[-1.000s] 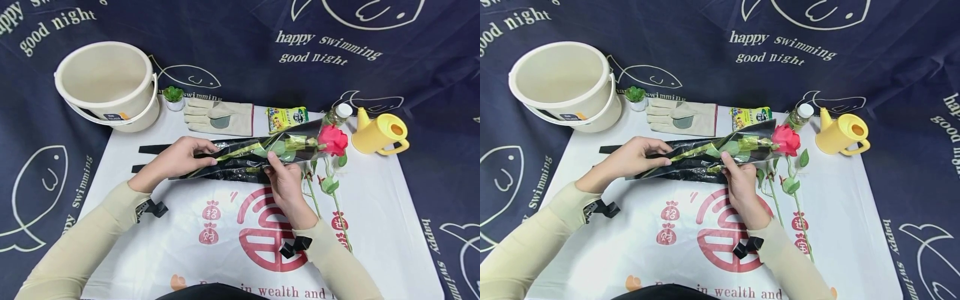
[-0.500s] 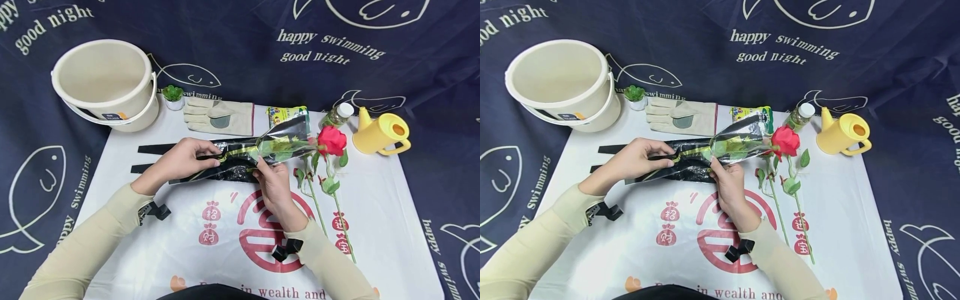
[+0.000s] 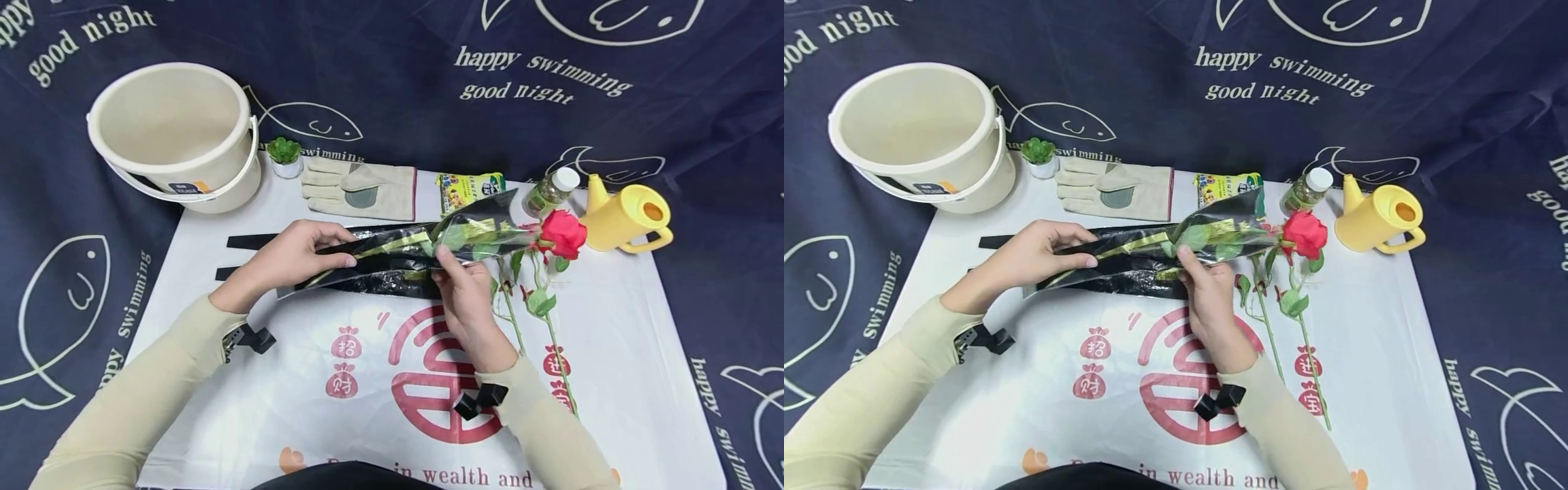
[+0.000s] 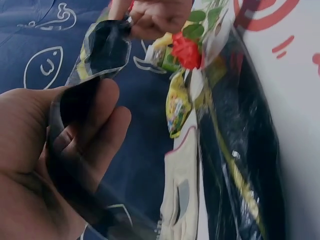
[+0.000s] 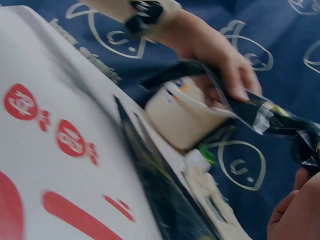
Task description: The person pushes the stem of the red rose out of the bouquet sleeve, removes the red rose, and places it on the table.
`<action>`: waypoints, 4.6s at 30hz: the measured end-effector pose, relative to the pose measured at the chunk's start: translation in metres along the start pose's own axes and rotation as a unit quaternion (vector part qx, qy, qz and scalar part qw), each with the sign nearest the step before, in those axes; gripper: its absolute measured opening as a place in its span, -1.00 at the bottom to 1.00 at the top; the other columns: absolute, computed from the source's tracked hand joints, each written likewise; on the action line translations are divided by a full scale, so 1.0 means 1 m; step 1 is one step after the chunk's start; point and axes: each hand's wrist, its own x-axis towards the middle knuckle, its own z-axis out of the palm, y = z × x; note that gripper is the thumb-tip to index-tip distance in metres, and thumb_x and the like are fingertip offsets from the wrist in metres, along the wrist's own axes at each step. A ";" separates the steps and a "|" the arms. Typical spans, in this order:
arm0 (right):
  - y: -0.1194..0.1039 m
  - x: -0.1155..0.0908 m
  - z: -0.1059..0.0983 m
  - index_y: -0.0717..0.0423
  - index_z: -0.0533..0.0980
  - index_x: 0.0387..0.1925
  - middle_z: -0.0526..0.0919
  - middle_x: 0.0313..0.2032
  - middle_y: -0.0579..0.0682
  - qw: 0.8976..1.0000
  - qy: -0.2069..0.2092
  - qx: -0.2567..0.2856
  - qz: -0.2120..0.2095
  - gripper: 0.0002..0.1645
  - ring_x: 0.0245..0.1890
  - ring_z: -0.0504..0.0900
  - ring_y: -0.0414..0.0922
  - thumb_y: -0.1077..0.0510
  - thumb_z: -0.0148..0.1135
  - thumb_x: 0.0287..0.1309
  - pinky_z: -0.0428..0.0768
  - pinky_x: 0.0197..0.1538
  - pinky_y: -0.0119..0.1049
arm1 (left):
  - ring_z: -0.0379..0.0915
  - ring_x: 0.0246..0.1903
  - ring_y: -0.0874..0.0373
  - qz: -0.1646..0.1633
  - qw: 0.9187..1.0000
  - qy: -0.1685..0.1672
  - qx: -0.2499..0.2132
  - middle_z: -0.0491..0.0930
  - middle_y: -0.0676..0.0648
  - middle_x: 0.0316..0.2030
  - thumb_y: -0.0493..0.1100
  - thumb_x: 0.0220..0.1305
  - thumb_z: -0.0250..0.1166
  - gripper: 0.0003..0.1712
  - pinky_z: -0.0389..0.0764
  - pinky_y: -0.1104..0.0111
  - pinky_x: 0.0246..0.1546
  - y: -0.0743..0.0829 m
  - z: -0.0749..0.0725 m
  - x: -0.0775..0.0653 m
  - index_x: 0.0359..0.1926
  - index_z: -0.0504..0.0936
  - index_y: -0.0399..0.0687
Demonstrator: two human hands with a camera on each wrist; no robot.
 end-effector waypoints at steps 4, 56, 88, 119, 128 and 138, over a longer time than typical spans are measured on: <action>-0.010 0.005 -0.008 0.22 0.51 -0.15 0.59 -0.40 0.00 1.000 0.001 0.007 -0.008 -0.66 -0.50 0.46 -0.19 0.26 0.40 0.00 0.42 -0.38 -0.36 | 0.55 -0.35 0.27 -0.012 1.000 -0.014 -0.010 0.65 0.16 -0.37 0.07 0.10 0.38 -0.61 0.47 0.26 -0.23 -0.003 -0.005 -0.003 -0.07 0.63 0.05; 0.008 -0.006 0.017 0.22 0.52 -0.10 0.60 -0.28 -0.02 0.999 0.003 -0.033 -0.029 -0.57 -0.45 0.48 -0.23 0.10 0.41 0.01 0.45 -0.39 -0.41 | 0.61 -0.44 0.10 0.010 0.991 -0.030 -0.131 0.65 0.01 -0.45 -0.13 0.11 0.40 -0.80 0.56 0.29 -0.36 0.016 0.025 0.021 -0.21 0.62 0.02; -0.025 0.014 -0.005 0.20 0.46 0.06 0.53 -0.02 0.09 0.998 -0.052 -0.010 -0.015 -0.54 -0.08 0.53 -0.10 0.22 0.31 0.10 0.47 -0.01 -0.26 | 0.54 -0.40 0.25 0.031 0.997 -0.076 -0.001 0.66 0.19 -0.38 0.02 0.13 0.36 -0.55 0.51 0.30 -0.24 0.014 0.001 0.016 0.03 0.56 0.02; -0.020 -0.002 -0.045 0.18 0.42 0.14 0.63 -0.12 0.03 0.998 0.003 0.024 0.053 -0.47 -0.35 0.53 -0.17 0.13 0.29 0.14 0.44 -0.41 -0.42 | 0.45 -0.53 0.14 -0.041 0.996 -0.026 -0.078 0.65 0.00 -0.34 -0.13 0.13 0.38 -0.64 0.39 0.35 -0.54 -0.007 0.001 0.021 -0.02 0.59 -0.03; -0.016 -0.002 -0.044 0.07 0.47 0.00 0.61 -0.17 -0.10 0.983 0.016 0.147 0.106 -0.68 -0.41 0.48 -0.23 0.15 0.21 0.21 0.35 -0.44 -0.44 | 0.46 -0.54 0.17 -0.047 0.994 -0.043 -0.087 0.67 -0.01 -0.32 -0.15 0.13 0.38 -0.60 0.39 0.37 -0.49 -0.013 -0.003 0.020 0.01 0.56 -0.08; -0.014 -0.002 -0.044 0.03 0.56 -0.30 0.60 -0.32 -0.13 0.975 0.058 0.194 0.095 -0.89 -0.47 0.42 -0.22 0.11 0.28 0.14 0.25 -0.47 -0.42 | 0.37 -0.58 0.16 -0.035 0.992 -0.069 -0.099 0.63 -0.03 -0.44 -0.17 0.10 0.40 -0.59 0.41 0.34 -0.43 -0.014 -0.001 0.020 0.00 0.55 -0.09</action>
